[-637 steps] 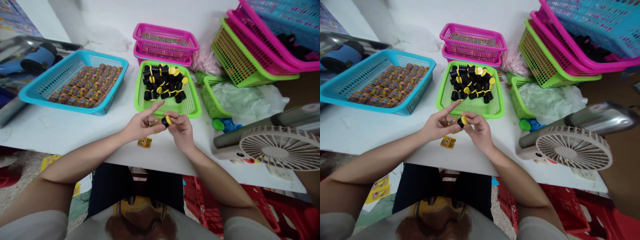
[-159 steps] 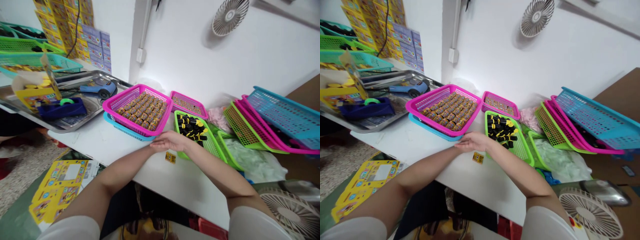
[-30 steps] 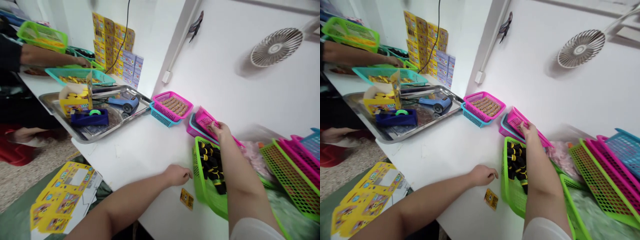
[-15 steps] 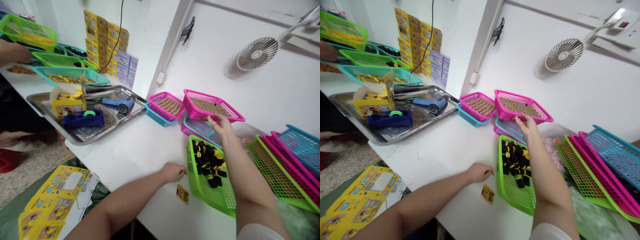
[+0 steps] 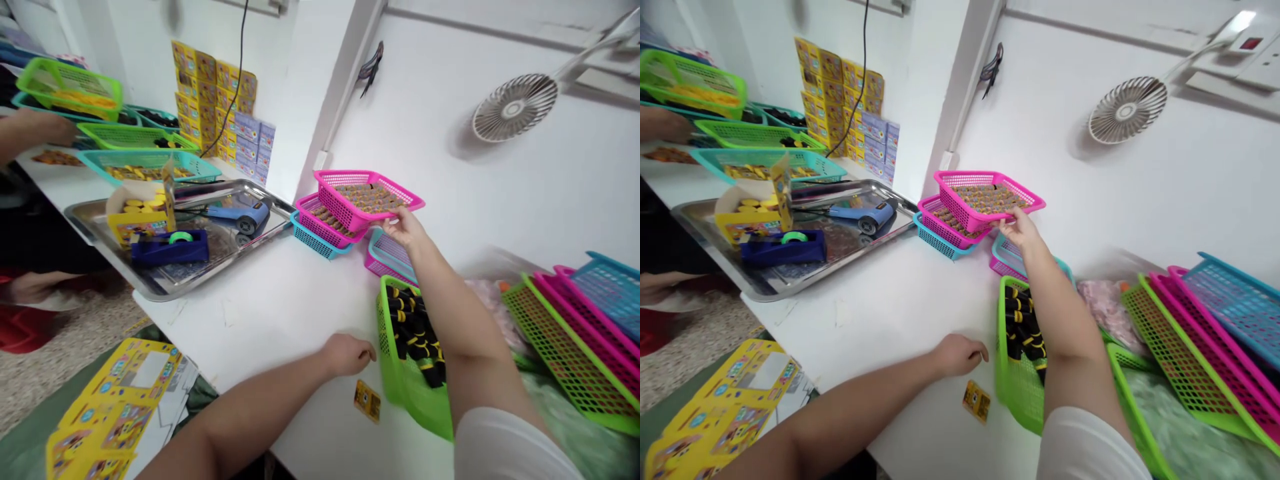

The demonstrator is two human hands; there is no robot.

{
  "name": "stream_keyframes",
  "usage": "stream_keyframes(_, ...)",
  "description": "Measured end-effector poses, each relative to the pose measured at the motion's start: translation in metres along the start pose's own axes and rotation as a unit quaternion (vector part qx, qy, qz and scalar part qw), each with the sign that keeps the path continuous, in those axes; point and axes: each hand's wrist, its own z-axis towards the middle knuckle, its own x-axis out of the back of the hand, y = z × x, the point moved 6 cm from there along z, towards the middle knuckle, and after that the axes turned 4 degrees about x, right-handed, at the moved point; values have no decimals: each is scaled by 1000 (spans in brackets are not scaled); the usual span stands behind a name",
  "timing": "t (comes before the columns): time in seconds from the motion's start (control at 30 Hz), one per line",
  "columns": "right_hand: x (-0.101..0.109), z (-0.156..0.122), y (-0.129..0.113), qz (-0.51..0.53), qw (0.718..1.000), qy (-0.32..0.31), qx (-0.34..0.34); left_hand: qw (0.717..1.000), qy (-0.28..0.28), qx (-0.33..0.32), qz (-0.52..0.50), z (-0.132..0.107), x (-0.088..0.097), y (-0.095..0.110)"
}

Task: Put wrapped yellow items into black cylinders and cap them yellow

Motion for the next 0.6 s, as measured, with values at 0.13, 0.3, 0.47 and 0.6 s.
stream_keyframes(0.13,-9,22,4,-8,1000,-7,19,1000,-14,4,11,-2,1,2)
stream_keyframes(0.3,-10,49,8,-18,999,6,39,999,-29,1,24,-3,0,3)
stream_keyframes(0.47,-4,68,19,-46,998,12,42,999,-30,-4,30,-1,-3,2)
stream_keyframes(0.6,7,75,33,-82,996,18,38,999,-27,-5,27,-1,-4,2)
